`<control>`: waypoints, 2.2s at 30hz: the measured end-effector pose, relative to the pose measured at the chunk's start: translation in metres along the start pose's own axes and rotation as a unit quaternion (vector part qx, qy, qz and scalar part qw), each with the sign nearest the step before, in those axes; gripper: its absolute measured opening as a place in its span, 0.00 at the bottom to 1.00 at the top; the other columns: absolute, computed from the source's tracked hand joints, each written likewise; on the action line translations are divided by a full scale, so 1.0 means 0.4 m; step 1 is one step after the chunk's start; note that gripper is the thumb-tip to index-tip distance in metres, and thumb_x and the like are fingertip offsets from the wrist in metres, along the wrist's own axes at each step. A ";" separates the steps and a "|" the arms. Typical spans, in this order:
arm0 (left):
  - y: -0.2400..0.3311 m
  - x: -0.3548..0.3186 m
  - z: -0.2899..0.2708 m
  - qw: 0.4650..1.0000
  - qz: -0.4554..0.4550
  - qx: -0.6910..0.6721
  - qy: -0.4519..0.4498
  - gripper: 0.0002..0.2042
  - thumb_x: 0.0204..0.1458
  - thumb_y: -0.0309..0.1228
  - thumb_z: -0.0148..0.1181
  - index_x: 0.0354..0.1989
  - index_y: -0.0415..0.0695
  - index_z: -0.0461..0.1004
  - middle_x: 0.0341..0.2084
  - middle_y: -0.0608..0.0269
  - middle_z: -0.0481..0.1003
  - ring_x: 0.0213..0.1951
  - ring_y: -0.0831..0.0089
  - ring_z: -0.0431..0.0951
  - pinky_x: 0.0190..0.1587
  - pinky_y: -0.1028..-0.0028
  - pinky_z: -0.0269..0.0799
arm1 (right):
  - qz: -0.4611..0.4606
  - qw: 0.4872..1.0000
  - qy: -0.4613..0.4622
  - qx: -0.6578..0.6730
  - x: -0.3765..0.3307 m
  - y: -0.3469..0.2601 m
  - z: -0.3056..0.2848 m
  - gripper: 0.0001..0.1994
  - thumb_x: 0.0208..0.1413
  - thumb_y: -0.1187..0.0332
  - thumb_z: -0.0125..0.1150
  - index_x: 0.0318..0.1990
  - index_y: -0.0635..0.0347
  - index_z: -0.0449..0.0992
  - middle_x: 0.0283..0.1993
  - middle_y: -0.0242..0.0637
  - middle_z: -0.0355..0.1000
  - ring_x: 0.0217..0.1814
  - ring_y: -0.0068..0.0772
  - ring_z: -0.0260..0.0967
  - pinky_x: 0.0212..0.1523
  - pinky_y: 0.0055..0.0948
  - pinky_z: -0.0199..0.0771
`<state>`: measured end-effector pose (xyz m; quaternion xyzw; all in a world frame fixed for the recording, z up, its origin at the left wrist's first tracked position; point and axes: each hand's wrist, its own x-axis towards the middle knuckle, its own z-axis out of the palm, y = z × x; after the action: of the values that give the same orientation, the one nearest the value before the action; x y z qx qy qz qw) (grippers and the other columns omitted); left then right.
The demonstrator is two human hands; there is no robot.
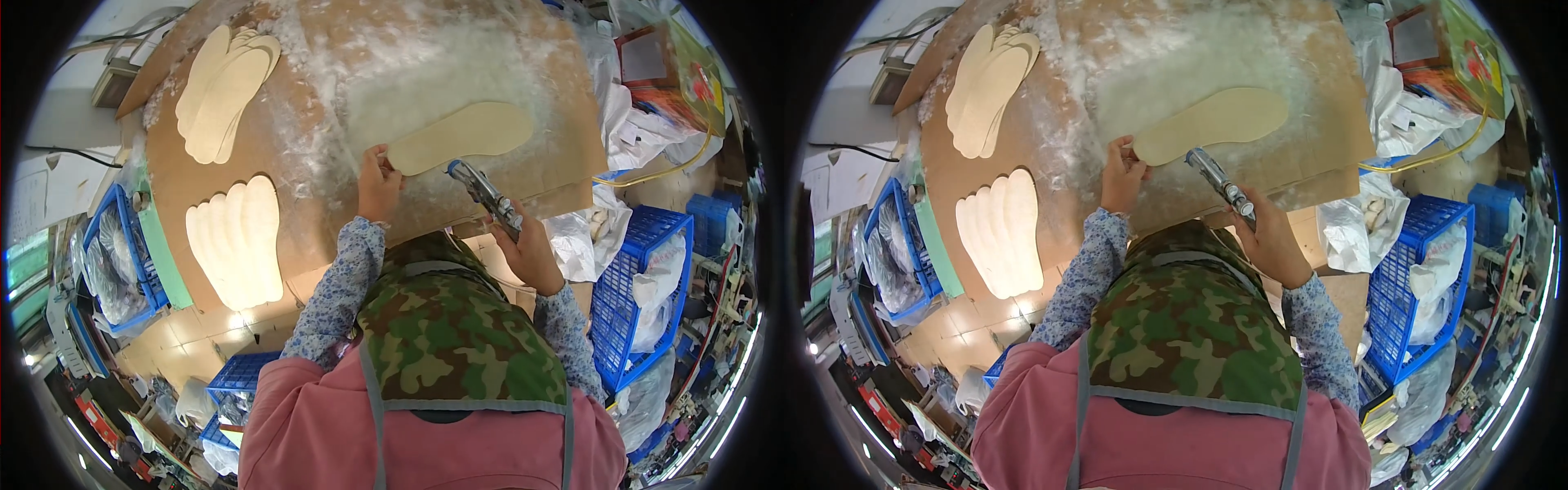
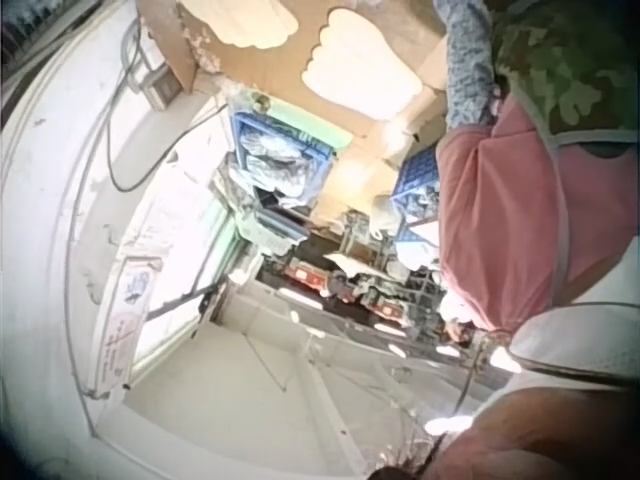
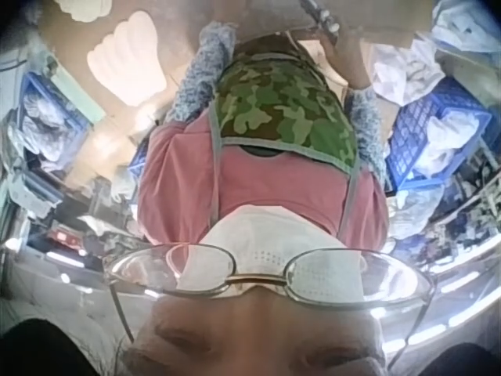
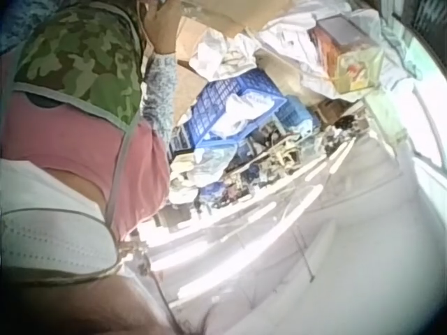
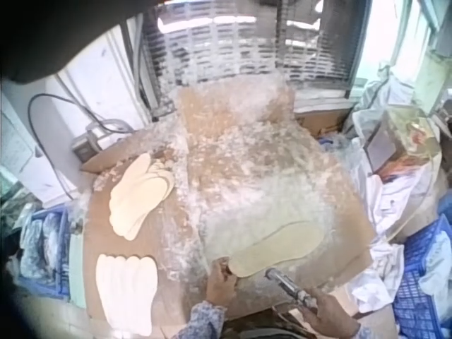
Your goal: The recorder sprays adhesive onto individual shoe insoles using a pneumatic spray gun.
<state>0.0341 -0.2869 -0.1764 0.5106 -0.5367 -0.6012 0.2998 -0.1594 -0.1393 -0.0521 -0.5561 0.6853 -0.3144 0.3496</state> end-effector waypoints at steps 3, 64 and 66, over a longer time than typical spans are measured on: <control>-0.001 0.004 -0.001 1.000 0.001 -0.014 -0.005 0.20 0.52 0.18 0.50 0.54 0.35 0.56 0.36 0.56 0.69 0.31 0.73 0.75 0.31 0.76 0.74 | 0.043 0.999 0.004 0.022 0.002 0.007 -0.016 0.15 0.54 0.75 0.54 0.49 0.65 0.65 0.35 0.49 0.74 0.39 0.52 0.72 0.37 0.37 0.70; 0.006 -0.001 -0.006 0.999 0.008 -0.025 -0.036 0.19 0.54 0.21 0.51 0.54 0.35 0.56 0.37 0.56 0.68 0.30 0.74 0.74 0.30 0.78 0.72 | 0.072 0.972 0.223 -0.031 -0.070 0.067 -0.048 0.09 0.54 0.75 0.55 0.42 0.69 0.70 0.32 0.47 0.73 0.30 0.40 0.72 0.31 0.31 0.70; 0.007 -0.003 -0.006 0.999 0.015 -0.017 -0.034 0.19 0.54 0.22 0.51 0.54 0.35 0.57 0.36 0.57 0.69 0.30 0.74 0.74 0.30 0.77 0.72 | 0.080 0.969 0.234 -0.026 -0.072 0.057 -0.061 0.09 0.54 0.75 0.55 0.42 0.69 0.70 0.32 0.46 0.73 0.30 0.38 0.72 0.31 0.31 0.70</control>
<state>0.0361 -0.2872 -0.1733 0.4766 -0.5438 -0.6225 0.2993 -0.1879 -0.1056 -0.0534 -0.4194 0.7984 -0.3887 0.1885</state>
